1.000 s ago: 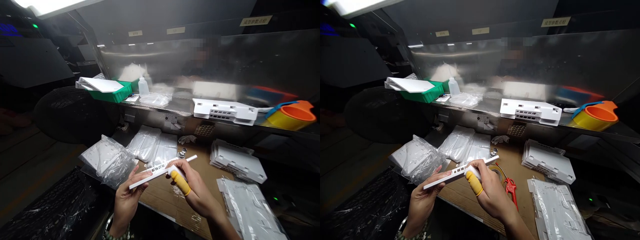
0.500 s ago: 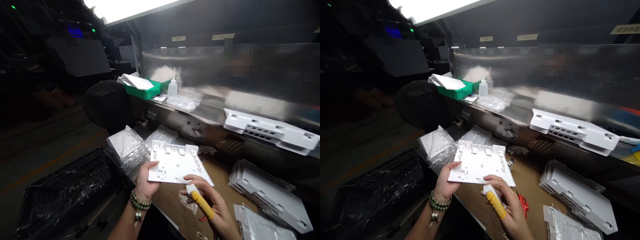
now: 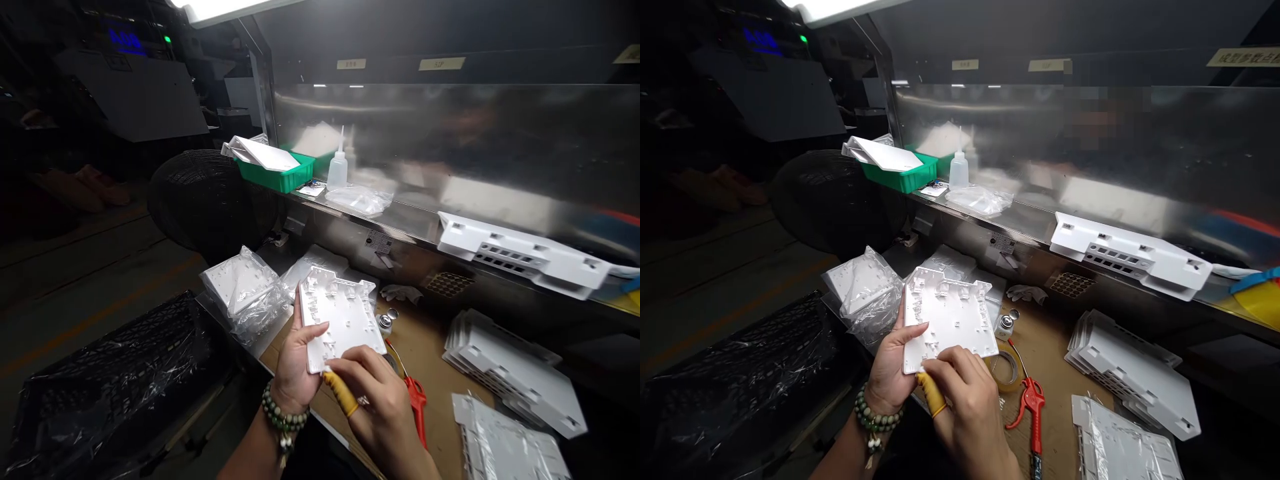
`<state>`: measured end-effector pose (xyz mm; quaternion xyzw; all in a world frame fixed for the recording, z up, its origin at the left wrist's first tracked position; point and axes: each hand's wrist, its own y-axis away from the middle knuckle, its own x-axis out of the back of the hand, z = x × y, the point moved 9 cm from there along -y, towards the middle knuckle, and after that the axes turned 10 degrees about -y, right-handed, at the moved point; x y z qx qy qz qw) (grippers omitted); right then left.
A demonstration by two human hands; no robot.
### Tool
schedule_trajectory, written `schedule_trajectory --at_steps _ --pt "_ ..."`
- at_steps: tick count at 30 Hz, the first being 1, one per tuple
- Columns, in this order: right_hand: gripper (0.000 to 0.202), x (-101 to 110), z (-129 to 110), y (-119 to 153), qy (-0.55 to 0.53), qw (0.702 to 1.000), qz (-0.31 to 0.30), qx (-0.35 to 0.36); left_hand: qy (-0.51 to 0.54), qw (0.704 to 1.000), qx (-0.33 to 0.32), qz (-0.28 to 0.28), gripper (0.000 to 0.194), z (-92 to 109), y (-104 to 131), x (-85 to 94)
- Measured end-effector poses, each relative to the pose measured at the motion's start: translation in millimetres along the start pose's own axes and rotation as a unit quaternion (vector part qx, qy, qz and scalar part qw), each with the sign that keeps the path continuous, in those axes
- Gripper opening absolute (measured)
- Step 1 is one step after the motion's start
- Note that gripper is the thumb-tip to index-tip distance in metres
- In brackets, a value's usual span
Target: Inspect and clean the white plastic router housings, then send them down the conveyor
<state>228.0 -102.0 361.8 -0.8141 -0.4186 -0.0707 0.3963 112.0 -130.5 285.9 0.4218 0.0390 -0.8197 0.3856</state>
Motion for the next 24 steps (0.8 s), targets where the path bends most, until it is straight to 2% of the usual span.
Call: schedule_trajectory --at_steps 4,6,8,10,14,16,18,21,24 --pt "0.019 -3 -8 0 -0.018 0.999 0.031 0.013 -0.004 1.000 -0.008 0.000 0.101 -1 3 -3.3" --pt "0.018 -5 -10 1 -0.013 0.999 0.028 0.020 -0.003 1.000 -0.014 0.008 0.099 2 3 -1.6" --pt "0.017 2 0 3 -0.005 1.000 0.018 0.004 -0.001 1.000 -0.015 0.013 0.095 8 1 4.5" --pt "0.017 27 22 11 -0.002 0.999 0.037 -0.038 0.008 1.000 -0.014 0.020 0.090 18 -2 16.7" --pt "0.022 104 68 38 0.046 0.978 0.163 -0.119 0.054 0.998 0.014 0.027 0.084 36 -8 52.6" --pt "0.023 123 76 46 0.070 0.971 0.189 -0.126 0.073 0.997 0.021 -0.007 0.081 42 -10 64.0" --pt "0.023 119 77 46 0.064 0.977 0.165 -0.122 0.095 0.992 0.031 -0.077 0.078 45 -11 64.8" --pt "0.022 98 75 37 0.057 0.986 0.109 -0.110 0.124 0.975 0.048 -0.177 0.073 45 -9 57.6" --pt "0.018 92 72 33 0.078 0.984 0.118 -0.112 0.126 0.968 0.050 -0.212 0.070 43 -5 53.4"
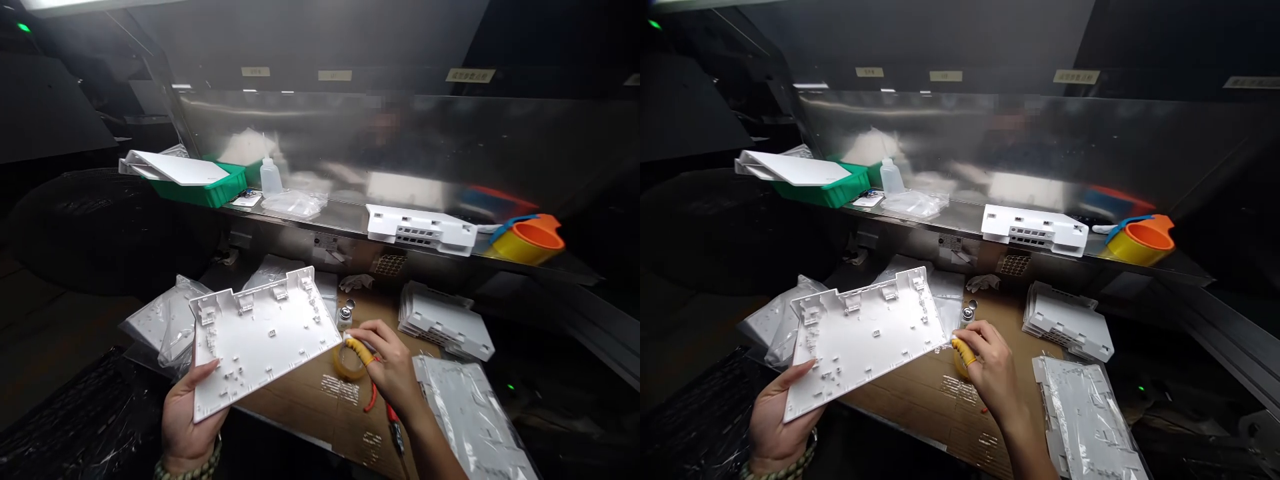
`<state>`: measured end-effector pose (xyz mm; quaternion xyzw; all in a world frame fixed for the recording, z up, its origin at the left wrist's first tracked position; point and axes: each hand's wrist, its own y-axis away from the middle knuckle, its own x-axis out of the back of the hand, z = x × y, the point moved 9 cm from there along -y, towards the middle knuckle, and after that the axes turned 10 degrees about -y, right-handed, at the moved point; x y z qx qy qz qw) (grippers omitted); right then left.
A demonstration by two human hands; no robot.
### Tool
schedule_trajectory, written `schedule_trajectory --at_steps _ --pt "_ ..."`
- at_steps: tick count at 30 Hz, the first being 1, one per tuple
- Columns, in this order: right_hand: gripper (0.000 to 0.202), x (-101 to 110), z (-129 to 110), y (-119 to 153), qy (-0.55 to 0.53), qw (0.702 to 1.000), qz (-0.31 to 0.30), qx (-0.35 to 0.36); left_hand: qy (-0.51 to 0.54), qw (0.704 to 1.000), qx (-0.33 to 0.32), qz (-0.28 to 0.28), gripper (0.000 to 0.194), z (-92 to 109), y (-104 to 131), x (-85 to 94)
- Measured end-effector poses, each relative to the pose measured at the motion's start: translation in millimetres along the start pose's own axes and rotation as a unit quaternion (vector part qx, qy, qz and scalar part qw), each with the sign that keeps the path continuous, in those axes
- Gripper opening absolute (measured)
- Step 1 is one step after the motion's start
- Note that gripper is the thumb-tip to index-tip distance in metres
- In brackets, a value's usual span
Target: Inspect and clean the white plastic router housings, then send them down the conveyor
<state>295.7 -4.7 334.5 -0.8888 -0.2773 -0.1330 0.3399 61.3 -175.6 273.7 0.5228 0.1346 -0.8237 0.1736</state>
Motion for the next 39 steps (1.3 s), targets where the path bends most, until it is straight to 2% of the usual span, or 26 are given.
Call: schedule_trajectory --at_steps 2,6,8,11,13,17,19,21,24,26,28,31,33,36,39 --pt "0.018 0 1 2 -0.007 1.000 0.007 -0.004 0.006 1.000 0.001 -0.009 0.069 -2 2 -3.1" --pt "0.020 -4 10 7 0.020 0.999 -0.028 0.010 0.014 0.999 -0.029 -0.035 0.070 -2 7 -9.9" --pt "0.019 2 20 3 0.041 0.999 -0.008 0.005 0.003 0.998 -0.034 -0.055 0.071 -3 10 -13.6" --pt "0.017 18 24 -12 0.006 0.998 0.053 -0.016 -0.014 0.996 -0.024 -0.080 0.074 -8 16 -16.6" --pt "0.015 24 16 -25 -0.037 0.996 0.086 -0.013 -0.034 0.998 -0.010 -0.052 0.082 -13 21 -7.4" --pt "0.016 19 1 -45 -0.070 0.993 0.089 0.007 -0.096 0.994 0.022 0.040 0.095 -18 36 33.0" --pt "0.016 13 5 -48 -0.061 0.995 0.077 0.000 -0.114 0.991 0.039 0.058 0.092 -21 43 50.4" --pt "0.017 11 13 -46 -0.053 0.995 0.080 -0.016 -0.114 0.991 0.052 0.052 0.087 -24 46 57.8" --pt "0.018 12 19 -40 -0.065 0.994 0.085 -0.017 -0.102 0.994 0.037 0.011 0.085 -26 44 48.6" --pt "0.019 10 22 -37 -0.064 0.996 0.066 -0.009 -0.104 0.994 0.018 -0.004 0.087 -26 42 39.6" --pt "0.018 9 31 -34 -0.038 0.998 0.052 -0.025 -0.115 0.993 0.005 0.010 0.091 -27 40 34.7" --pt "0.018 13 46 -30 -0.020 0.994 0.080 -0.069 -0.141 0.989 0.005 0.053 0.088 -30 39 27.3" --pt "0.018 11 36 -28 -0.052 0.992 0.098 -0.053 -0.174 0.979 0.037 0.101 0.084 -40 38 20.5" --pt "0.018 -9 -8 -24 -0.118 0.990 0.081 0.015 -0.242 0.949 0.077 0.186 0.082 -56 39 9.0" --pt "0.024 -35 -47 -21 -0.159 0.984 0.052 0.059 -0.279 0.936 0.075 0.201 0.078 -72 35 -6.7"
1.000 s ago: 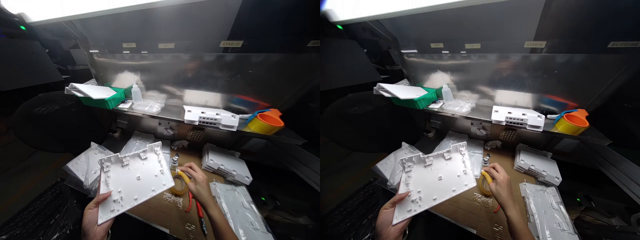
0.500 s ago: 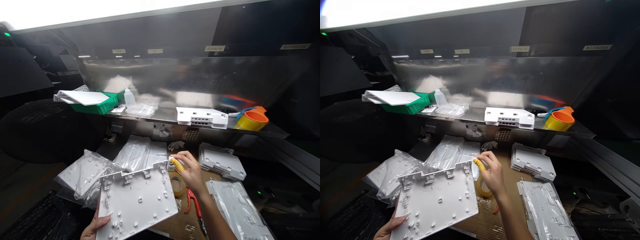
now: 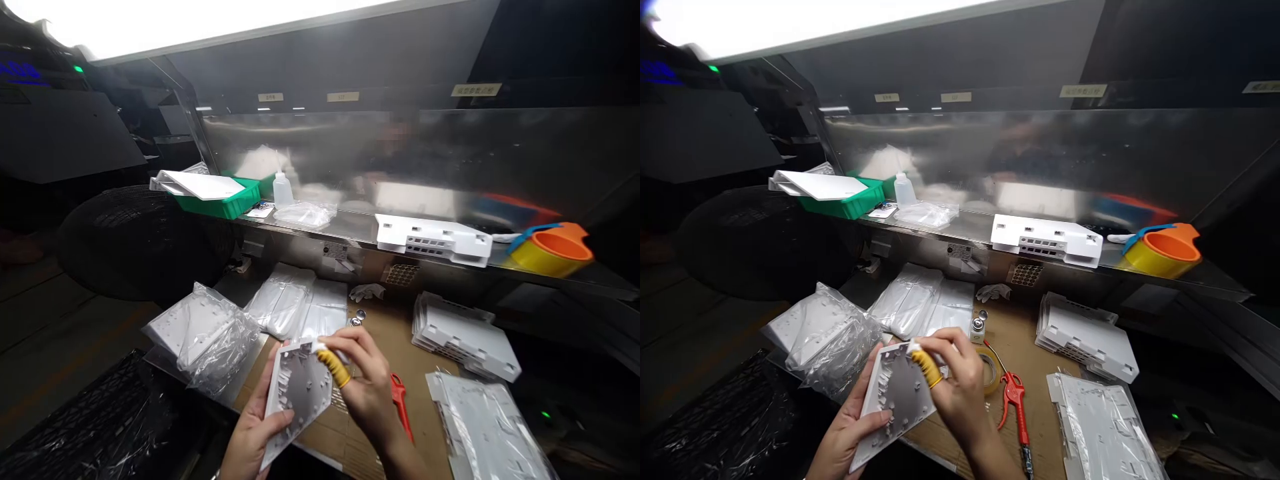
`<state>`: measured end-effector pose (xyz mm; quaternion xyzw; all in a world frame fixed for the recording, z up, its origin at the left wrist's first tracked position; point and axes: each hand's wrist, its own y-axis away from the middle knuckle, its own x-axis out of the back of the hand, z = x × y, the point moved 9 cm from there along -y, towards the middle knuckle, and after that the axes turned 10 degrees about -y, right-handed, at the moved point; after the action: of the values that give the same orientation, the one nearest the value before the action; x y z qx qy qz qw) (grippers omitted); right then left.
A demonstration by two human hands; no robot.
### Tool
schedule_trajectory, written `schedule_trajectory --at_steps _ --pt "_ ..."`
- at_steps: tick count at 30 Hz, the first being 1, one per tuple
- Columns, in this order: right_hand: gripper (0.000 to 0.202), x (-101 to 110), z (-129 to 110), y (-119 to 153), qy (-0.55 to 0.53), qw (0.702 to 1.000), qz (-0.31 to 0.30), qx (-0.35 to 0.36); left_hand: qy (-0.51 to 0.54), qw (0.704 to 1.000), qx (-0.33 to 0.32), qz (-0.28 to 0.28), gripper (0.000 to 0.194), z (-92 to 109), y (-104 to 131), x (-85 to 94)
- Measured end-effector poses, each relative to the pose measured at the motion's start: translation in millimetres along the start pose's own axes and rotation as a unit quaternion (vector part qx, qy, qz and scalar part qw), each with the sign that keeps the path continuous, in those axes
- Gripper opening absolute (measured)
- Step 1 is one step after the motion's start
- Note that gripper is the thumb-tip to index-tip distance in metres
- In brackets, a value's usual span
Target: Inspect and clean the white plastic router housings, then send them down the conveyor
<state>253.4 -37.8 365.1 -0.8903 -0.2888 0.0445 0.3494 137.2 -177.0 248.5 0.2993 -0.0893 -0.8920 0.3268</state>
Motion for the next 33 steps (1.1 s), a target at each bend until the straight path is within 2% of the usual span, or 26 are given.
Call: schedule_trajectory --at_steps 3,8,11,14,16,19,23,25,27,28,30,33 --pt "0.023 -15 -4 3 0.018 1.000 -0.009 0.021 -0.038 0.999 -0.025 -0.015 0.075 -4 -1 -11.8" --pt "0.020 -2 16 9 0.096 0.995 0.007 0.009 -0.158 0.981 -0.109 -0.014 0.069 -6 -7 -5.0" --pt "0.021 -4 12 16 0.100 0.995 0.012 0.013 -0.292 0.939 -0.183 -0.010 0.065 -6 -9 -6.2" --pt "0.022 -13 9 22 0.113 0.993 0.011 0.023 -0.408 0.874 -0.263 0.003 0.066 -3 -5 -15.0" --pt "0.016 -12 15 23 0.133 0.991 0.025 0.009 -0.450 0.840 -0.302 0.023 0.067 1 -1 -19.7" --pt "0.010 -2 21 24 0.152 0.986 0.060 -0.012 -0.462 0.828 -0.313 0.052 0.068 3 2 -20.4" --pt "0.015 -6 17 28 0.121 0.991 0.050 -0.002 -0.451 0.839 -0.302 0.046 0.068 2 2 -20.0" --pt "0.014 -9 33 29 0.146 0.988 0.027 -0.031 -0.426 0.861 -0.276 0.038 0.067 3 0 -15.6" --pt "0.017 2 73 33 0.229 0.967 0.009 -0.110 -0.371 0.899 -0.228 0.041 0.064 4 -2 -6.4" --pt "0.020 13 101 38 0.292 0.941 -0.001 -0.170 -0.327 0.923 -0.198 0.042 0.065 5 -2 -1.7" --pt "0.019 35 151 52 0.335 0.913 -0.013 -0.234 -0.219 0.966 -0.134 0.044 0.070 6 -1 5.0" --pt "0.013 53 215 83 0.372 0.875 -0.059 -0.305 -0.074 0.994 -0.064 0.042 0.083 9 3 7.0"
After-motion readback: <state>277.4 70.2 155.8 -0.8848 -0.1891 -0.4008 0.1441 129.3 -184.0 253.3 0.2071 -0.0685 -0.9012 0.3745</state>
